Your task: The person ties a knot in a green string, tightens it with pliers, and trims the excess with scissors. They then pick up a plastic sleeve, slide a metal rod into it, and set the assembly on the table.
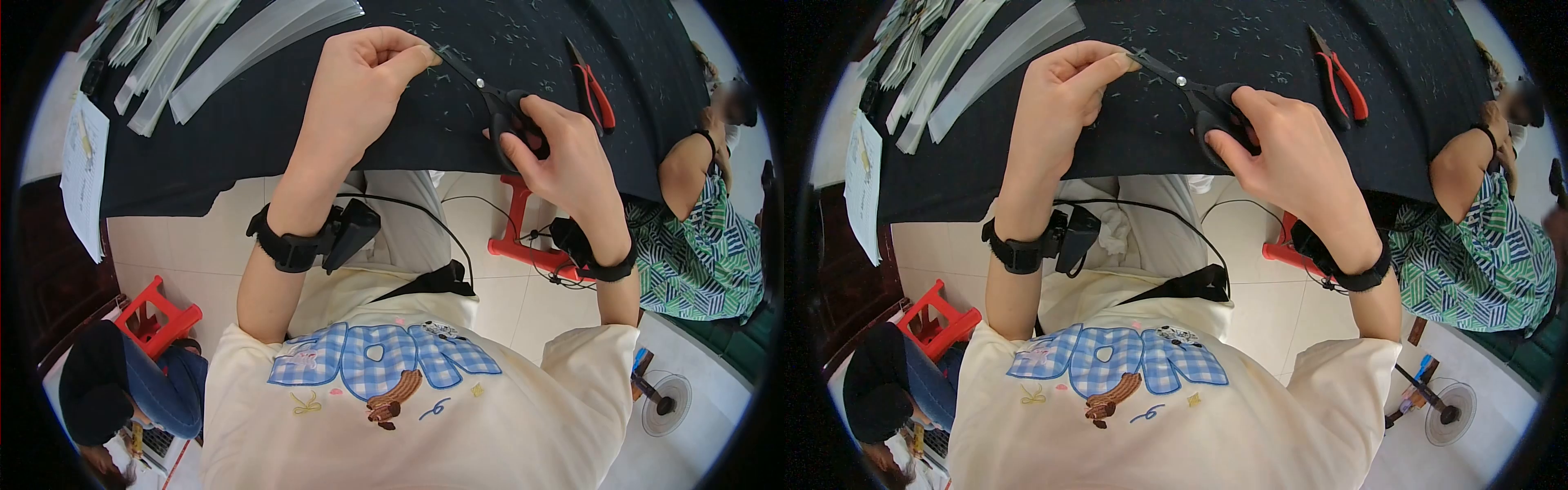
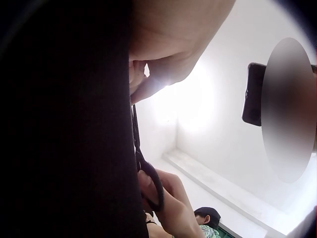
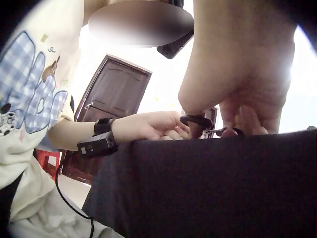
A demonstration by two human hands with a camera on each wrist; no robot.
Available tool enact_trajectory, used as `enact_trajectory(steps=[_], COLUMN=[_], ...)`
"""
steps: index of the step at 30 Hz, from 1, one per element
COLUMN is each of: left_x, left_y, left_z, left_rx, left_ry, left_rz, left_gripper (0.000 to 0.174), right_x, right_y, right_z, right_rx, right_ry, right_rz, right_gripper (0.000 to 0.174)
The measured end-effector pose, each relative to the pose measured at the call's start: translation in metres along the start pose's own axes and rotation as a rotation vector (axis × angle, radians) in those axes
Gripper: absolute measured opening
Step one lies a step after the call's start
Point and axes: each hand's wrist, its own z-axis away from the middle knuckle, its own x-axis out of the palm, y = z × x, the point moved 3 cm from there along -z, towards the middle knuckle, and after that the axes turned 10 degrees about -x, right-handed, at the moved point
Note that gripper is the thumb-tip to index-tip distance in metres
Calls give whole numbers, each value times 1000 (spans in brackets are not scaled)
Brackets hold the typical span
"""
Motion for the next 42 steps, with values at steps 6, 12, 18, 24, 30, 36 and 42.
enact_trajectory(steps=[6, 12, 18, 24, 30, 36, 42], left_x=[-1, -1, -1, -1, -1, -1, -1], left_y=[0, 0, 0, -1, -1, -2, -2], left_z=[0, 1, 0, 0, 0, -1, -1], left_rx=[12, 16, 9, 8, -2, 8, 17], left_ry=[2, 20, 8, 13, 17, 14, 12], left_rz=[-20, -43, -39, -29, -13, -20, -16], left_gripper=[15, 16, 16, 16, 16, 16, 16], right_x=[2, 2, 3, 5, 6, 5, 4], right_y=[0, 0, 0, -1, -2, -4, -6], right_z=[0, -1, -1, 0, 0, 0, -1], right_rx=[-4, -22, -42, -47, -46, -47, -51], right_ry=[10, 5, 0, 10, -1, 2, 11], right_rz=[-37, -19, -12, 6, 3, -2, -6], right_gripper=[23, 23, 23, 24, 25, 24, 23])
